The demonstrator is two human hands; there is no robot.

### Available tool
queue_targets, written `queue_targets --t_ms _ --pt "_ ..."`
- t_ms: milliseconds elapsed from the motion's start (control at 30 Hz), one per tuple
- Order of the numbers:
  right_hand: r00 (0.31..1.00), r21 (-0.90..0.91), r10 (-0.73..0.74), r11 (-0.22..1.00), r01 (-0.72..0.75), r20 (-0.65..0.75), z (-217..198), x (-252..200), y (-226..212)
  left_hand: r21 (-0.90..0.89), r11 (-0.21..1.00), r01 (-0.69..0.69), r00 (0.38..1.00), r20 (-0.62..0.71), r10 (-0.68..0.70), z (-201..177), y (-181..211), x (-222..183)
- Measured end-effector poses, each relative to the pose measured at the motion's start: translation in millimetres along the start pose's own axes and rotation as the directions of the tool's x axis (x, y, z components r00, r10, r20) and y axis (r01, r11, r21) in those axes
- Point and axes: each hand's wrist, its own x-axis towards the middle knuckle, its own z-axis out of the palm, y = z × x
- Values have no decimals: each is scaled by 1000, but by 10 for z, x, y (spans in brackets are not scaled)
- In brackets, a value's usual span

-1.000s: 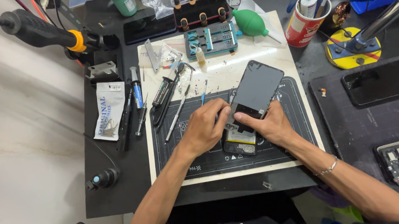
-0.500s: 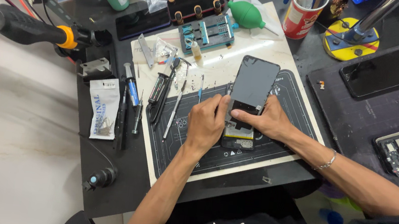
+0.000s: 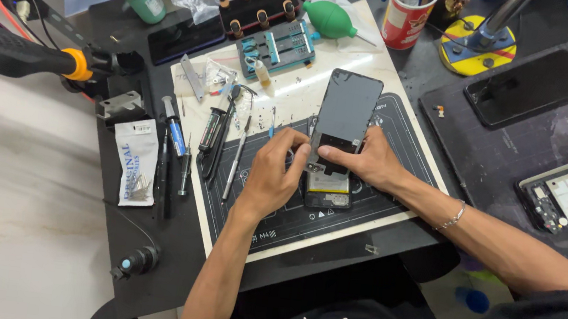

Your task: The person manipulates the interior components of a disassembled mobile phone, using a thin metallic tool to pry or detach a small internal part.

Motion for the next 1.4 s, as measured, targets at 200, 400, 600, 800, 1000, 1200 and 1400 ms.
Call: queue_targets --t_ms 200,400,600,800,1000,1200,1400 --pt "999 -48 -50 998 50 12 3 -7 5 115 993 -15 998 -63 22 107 -66 -13" --pt "1000 -59 -23 998 24 16 0 -16 30 119 989 91 991 -104 -79 217 -92 0" --pt "1000 -23 12 1000 -12 13 14 2 4 56 998 17 995 -100 -11 133 -35 27" --pt "1000 30 -7 1000 7 -1 29 3 3 -3 996 -86 995 -51 86 -23 -30 -12" --pt "1000 -114 -9 993 8 -9 -12 -33 9 64 994 -91 993 -64 95 71 -46 5" --pt "992 -31 -127 991 127 -5 -2 -17 4 48 995 -89 993 -72 92 165 -77 -4" --pt "996 43 -87 995 86 23 25 -25 45 30 999 -33 993 -115 37 253 -113 2"
